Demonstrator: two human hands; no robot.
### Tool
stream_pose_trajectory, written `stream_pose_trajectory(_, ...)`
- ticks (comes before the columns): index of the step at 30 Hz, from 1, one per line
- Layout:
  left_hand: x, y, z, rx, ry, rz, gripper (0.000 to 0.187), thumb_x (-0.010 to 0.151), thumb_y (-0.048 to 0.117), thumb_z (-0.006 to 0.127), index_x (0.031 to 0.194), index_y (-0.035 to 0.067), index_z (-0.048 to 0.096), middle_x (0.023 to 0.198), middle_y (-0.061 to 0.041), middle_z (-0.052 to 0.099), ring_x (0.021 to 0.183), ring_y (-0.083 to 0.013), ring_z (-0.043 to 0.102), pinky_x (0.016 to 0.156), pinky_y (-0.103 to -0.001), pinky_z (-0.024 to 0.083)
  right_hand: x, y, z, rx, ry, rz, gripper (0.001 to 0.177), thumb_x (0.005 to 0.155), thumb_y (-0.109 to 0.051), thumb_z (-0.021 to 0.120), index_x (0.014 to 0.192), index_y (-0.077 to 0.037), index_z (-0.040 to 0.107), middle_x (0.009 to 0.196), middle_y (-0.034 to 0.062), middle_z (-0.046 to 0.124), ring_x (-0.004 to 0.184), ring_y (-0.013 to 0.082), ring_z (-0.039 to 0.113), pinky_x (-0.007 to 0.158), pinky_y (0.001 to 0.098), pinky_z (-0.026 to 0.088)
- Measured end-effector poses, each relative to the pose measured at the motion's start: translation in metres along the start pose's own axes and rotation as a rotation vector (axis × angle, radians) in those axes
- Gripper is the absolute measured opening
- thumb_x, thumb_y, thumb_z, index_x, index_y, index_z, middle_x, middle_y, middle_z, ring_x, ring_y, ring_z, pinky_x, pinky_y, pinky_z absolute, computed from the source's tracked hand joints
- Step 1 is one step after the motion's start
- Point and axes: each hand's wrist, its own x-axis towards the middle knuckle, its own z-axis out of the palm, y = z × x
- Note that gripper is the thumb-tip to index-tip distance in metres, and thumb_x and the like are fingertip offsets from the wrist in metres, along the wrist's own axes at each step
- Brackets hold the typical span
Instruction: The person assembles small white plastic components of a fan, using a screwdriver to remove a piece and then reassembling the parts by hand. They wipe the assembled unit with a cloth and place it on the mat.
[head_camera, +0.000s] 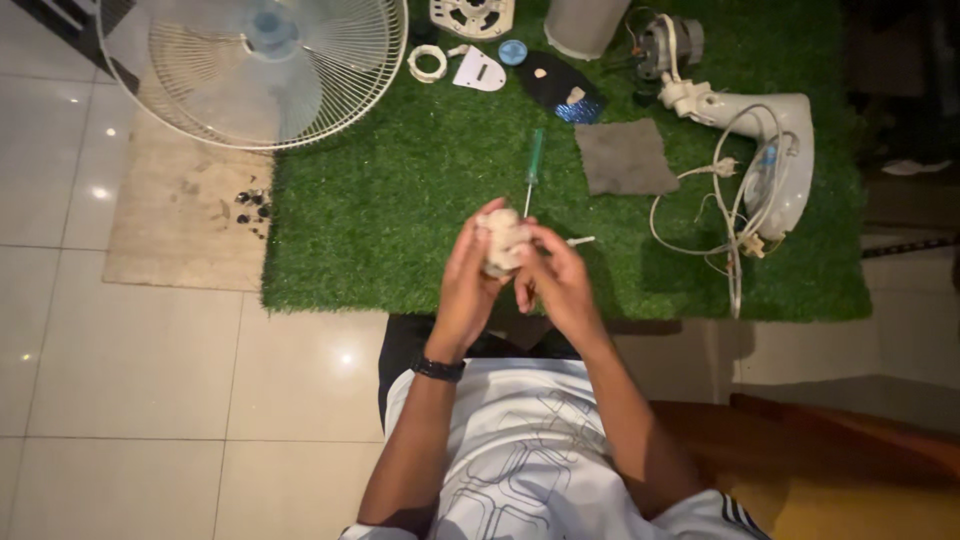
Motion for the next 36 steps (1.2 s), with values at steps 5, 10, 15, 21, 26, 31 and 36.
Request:
stream_pose_trajectory(5, 0.008, -0.036, -0.038, -0.238, 0.184, -0.166, 0.054, 0.106, 0.041, 0.038, 0.15, 0.011, 0.039, 0.13, -0.015, 0.063, 0.112, -0.0271, 0.069, 0.095, -0.041, 0.06, 0.046, 0.049, -0.035, -0.377, 0.17, 0.07, 0.026, 0.104, -0.023, 0.063, 0.103, 0.002, 0.072, 0.069, 0.0048, 0.065, 0.052, 0.0105, 0.054, 0.047, 0.0285, 0.043)
stream_pose_trajectory(10, 0.007, -0.041, -0.059, -0.125, 0.174, -0.101, 0.052, 0.112, 0.043, 0.04, 0.151, 0.009, 0.046, 0.123, -0.013, 0.064, 0.101, -0.0217, 0.067, 0.083, -0.036, 0.06, 0.101, 0.056, -0.11, -0.854, 0.507, -0.129, 0.027, 0.099, -0.028, 0.069, 0.107, -0.003, 0.069, 0.09, 0.0127, 0.073, 0.079, 0.0246, 0.07, 0.073, 0.0412, 0.054)
stream_pose_trajectory(15, 0.006, -0.026, -0.051, -0.069, 0.159, -0.059, 0.063, 0.109, 0.054, 0.036, 0.15, 0.007, 0.047, 0.12, -0.01, 0.064, 0.101, -0.0199, 0.067, 0.083, -0.035, 0.06, 0.13, 0.082, -0.154, -1.352, 0.523, -0.407, 0.052, 0.081, -0.033, 0.082, 0.115, 0.004, 0.067, 0.109, 0.0271, 0.066, 0.105, 0.0483, 0.058, 0.085, 0.0584, 0.045)
stream_pose_trajectory(21, -0.001, -0.012, -0.039, 0.042, 0.201, -0.042, 0.067, 0.107, 0.058, 0.034, 0.149, 0.006, 0.047, 0.119, -0.008, 0.064, 0.102, -0.0186, 0.066, 0.081, -0.034, 0.059, 0.155, 0.126, -0.181, -1.197, 0.469, 0.005, 0.027, 0.106, -0.032, 0.066, 0.119, -0.009, 0.072, 0.123, 0.0183, 0.071, 0.116, 0.0394, 0.064, 0.098, 0.0521, 0.047)
stream_pose_trajectory(26, 0.001, -0.008, -0.033, 0.094, 0.207, -0.033, 0.065, 0.108, 0.055, 0.033, 0.145, 0.005, 0.05, 0.117, -0.008, 0.065, 0.099, -0.0191, 0.066, 0.079, -0.035, 0.059, 0.16, 0.131, -0.201, -1.306, 0.532, -0.485, 0.049, 0.075, -0.032, 0.086, 0.108, 0.002, 0.072, 0.106, 0.0239, 0.07, 0.097, 0.046, 0.065, 0.085, 0.0541, 0.051)
stream_pose_trajectory(31, 0.0, -0.011, -0.026, 0.131, 0.212, -0.04, 0.062, 0.108, 0.054, 0.033, 0.144, 0.007, 0.051, 0.118, -0.008, 0.065, 0.1, -0.0181, 0.066, 0.08, -0.034, 0.058, 0.161, 0.126, -0.214, -1.296, 0.486, -0.335, 0.021, 0.096, -0.026, 0.079, 0.105, -0.007, 0.079, 0.092, 0.0187, 0.073, 0.082, 0.0415, 0.07, 0.073, 0.0492, 0.057)
stream_pose_trajectory(36, -0.001, -0.008, -0.021, 0.166, 0.215, -0.014, 0.06, 0.109, 0.053, 0.033, 0.143, 0.007, 0.052, 0.118, -0.008, 0.065, 0.099, -0.0168, 0.065, 0.079, -0.034, 0.058, 0.151, 0.084, -0.201, -0.5, 0.731, -0.167, 0.025, 0.097, -0.028, 0.077, 0.107, -0.006, 0.079, 0.085, 0.0067, 0.075, 0.068, 0.0144, 0.065, 0.059, 0.0297, 0.05)
